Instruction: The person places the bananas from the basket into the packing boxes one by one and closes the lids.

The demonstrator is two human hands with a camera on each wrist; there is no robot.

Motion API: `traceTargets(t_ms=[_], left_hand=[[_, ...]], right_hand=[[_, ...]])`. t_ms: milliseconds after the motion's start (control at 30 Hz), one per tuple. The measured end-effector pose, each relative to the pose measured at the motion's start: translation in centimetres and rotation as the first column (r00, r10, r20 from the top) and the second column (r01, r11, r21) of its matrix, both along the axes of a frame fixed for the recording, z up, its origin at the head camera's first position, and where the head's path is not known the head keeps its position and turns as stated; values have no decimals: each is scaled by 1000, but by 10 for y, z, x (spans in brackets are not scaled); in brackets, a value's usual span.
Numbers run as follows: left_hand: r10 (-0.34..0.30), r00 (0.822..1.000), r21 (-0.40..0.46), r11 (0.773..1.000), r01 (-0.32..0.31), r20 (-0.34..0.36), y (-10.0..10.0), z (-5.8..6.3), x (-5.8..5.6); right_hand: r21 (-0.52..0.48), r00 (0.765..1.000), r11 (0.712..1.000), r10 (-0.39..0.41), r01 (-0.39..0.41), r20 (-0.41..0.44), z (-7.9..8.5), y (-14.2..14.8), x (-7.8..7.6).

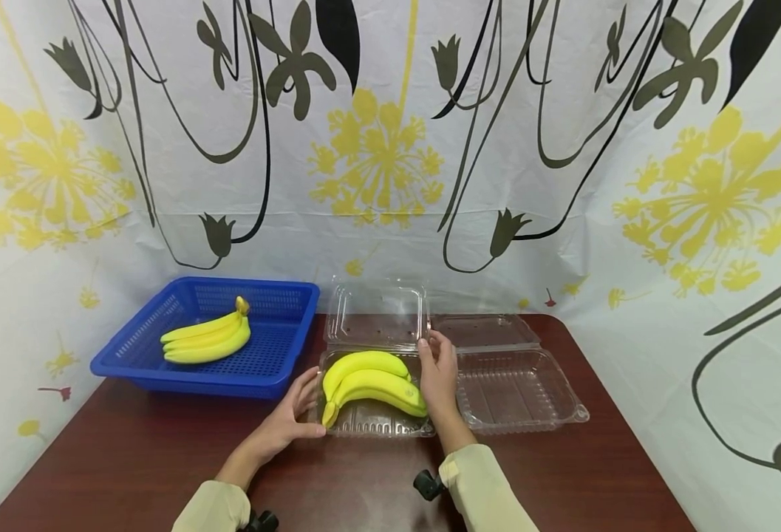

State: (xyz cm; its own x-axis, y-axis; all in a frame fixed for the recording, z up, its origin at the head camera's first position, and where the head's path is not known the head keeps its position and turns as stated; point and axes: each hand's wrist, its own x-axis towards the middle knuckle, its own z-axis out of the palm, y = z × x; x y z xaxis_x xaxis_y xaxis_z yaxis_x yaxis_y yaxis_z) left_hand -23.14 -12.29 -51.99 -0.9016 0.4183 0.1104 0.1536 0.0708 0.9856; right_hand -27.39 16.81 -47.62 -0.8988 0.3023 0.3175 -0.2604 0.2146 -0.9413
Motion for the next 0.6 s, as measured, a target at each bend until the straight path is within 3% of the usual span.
traceTargets(t_ms=[400, 600], left_hand=[[37, 999, -4, 999, -37, 25, 3, -2, 2], [41, 999, -10, 999, -41, 19, 2, -4, 2]], right_hand=[[33, 1000, 999, -20, 20, -6, 1, 0, 3], [93, 997, 993, -69, 71, -32, 2, 0, 4]])
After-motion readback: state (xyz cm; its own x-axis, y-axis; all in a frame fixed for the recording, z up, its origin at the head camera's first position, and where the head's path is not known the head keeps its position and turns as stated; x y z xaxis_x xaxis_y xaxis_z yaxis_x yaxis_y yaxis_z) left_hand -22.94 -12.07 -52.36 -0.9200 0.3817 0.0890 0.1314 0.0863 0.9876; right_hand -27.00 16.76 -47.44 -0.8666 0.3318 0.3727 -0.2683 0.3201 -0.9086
